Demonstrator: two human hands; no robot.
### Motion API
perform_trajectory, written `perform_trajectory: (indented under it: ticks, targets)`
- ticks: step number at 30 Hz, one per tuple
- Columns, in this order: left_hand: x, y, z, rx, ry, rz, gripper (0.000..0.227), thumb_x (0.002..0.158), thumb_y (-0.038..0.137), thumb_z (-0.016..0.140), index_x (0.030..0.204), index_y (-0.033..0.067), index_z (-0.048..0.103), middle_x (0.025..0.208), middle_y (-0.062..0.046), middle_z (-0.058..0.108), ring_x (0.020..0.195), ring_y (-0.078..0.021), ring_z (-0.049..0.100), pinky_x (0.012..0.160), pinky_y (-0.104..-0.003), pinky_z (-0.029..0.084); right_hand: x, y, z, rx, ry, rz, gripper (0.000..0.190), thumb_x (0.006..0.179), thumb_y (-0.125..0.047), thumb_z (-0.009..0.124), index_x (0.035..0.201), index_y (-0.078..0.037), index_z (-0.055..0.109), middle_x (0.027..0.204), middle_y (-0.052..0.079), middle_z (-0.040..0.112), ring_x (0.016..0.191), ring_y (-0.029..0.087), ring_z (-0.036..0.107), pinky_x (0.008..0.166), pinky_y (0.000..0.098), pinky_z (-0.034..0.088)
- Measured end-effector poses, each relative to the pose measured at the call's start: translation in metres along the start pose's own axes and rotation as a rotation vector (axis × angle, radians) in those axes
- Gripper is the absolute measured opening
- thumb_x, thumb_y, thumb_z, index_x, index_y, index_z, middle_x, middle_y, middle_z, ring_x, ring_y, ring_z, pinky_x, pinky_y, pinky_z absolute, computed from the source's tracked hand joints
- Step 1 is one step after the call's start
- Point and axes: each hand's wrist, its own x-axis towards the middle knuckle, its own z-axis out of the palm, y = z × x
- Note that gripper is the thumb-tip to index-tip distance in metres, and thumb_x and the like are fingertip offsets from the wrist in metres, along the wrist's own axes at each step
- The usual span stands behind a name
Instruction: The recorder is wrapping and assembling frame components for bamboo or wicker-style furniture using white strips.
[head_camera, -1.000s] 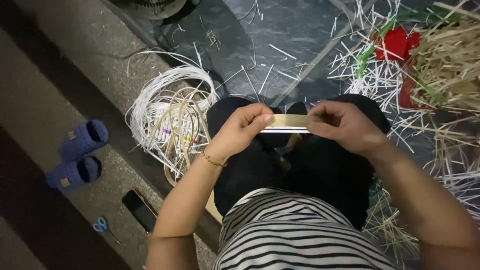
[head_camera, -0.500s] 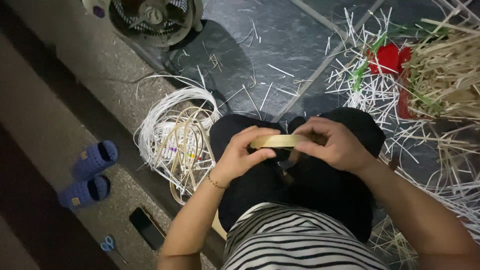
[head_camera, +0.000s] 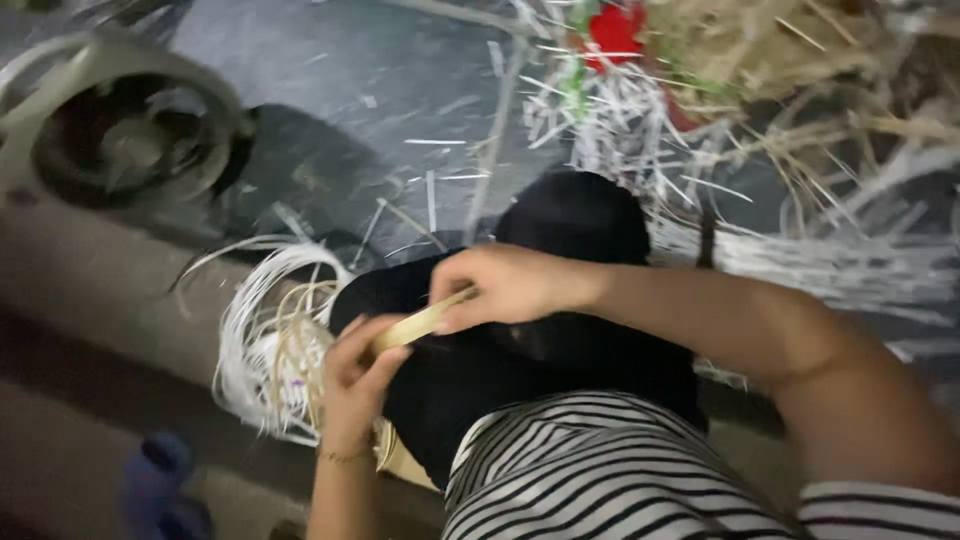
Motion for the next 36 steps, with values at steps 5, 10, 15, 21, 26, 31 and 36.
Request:
perform_trajectory:
  ticks: [5,10,15,21,26,31,36]
  targets:
    - [-0.004,-0.019,-0.007,-0.030,0.042,0.031,0.031,0.083,0.001,0.075,0.113,-0.0046,0.071,0.104,-0.007,0.065,0.091,-0.0136,0.061,0.078,-0.024,0.048,-0.004,-0.006,-0.019,-0.080,0.015,-0.053,0.035,0.087,-0.040,0.076,0.107,-0.011,0.075,0.094,0.004,0.075,0.087,0.016,0.071,0.076,0.0337,0.055]
    - [-0.012,-0.013,-0.016,0.086,0.078,0.012,0.030,0.086,0.000,0.072,0.115,-0.0046,0.068,0.108,-0.008,0.067,0.091,-0.0135,0.062,0.078,-0.024,0.048,-0.070,0.053,-0.104,-0.221,0.289,-0.277,0.039,0.097,-0.037,0.067,0.127,-0.012,0.069,0.116,0.007,0.072,0.104,0.018,0.069,0.089,0.0358,0.057]
    - [-0.019,-0.037,-0.021,-0.015,0.062,0.075,0.032,0.092,0.004,0.068,0.121,-0.0051,0.062,0.104,-0.011,0.065,0.088,-0.0135,0.061,0.080,-0.027,0.048,-0.156,0.329,-0.110,-0.070,1.077,0.488,0.026,0.102,-0.029,0.066,0.116,-0.008,0.074,0.101,0.009,0.075,0.091,0.019,0.071,0.081,0.0356,0.057]
    - [-0.001,-0.081,-0.033,0.061,-0.033,0.278,0.030,0.091,0.007,0.067,0.118,-0.0036,0.062,0.103,-0.013,0.067,0.092,-0.0154,0.064,0.087,-0.030,0.050,-0.144,0.509,-0.066,-0.311,0.860,0.749,0.024,0.104,-0.025,0.060,0.112,-0.007,0.075,0.098,0.016,0.074,0.084,0.032,0.070,0.074,0.0447,0.055]
    - [0.011,-0.085,-0.020,0.105,-0.037,0.261,0.027,0.087,0.008,0.070,0.112,-0.0016,0.066,0.102,-0.013,0.071,0.094,-0.0185,0.067,0.088,-0.031,0.053,-0.103,0.526,-0.078,-0.548,0.867,0.901,0.026,0.095,-0.026,0.070,0.106,-0.003,0.075,0.100,0.020,0.072,0.094,0.039,0.068,0.080,0.0527,0.054]
    - [0.017,-0.089,-0.020,0.132,-0.007,0.296,0.025,0.083,0.010,0.073,0.106,0.0003,0.070,0.102,-0.013,0.074,0.096,-0.0216,0.070,0.089,-0.033,0.056,-0.107,0.549,-0.084,-0.692,0.693,1.005,0.020,0.097,-0.019,0.061,0.104,-0.007,0.076,0.106,0.019,0.073,0.096,0.038,0.071,0.080,0.0533,0.058]
    - [-0.014,-0.087,-0.028,0.147,0.022,0.306,0.022,0.079,0.011,0.076,0.099,0.0023,0.075,0.102,-0.013,0.078,0.098,-0.0246,0.073,0.091,-0.035,0.059,-0.087,0.443,-0.094,-0.556,0.967,0.648,0.024,0.095,-0.023,0.062,0.107,-0.005,0.072,0.098,0.020,0.073,0.087,0.040,0.071,0.077,0.0527,0.054]
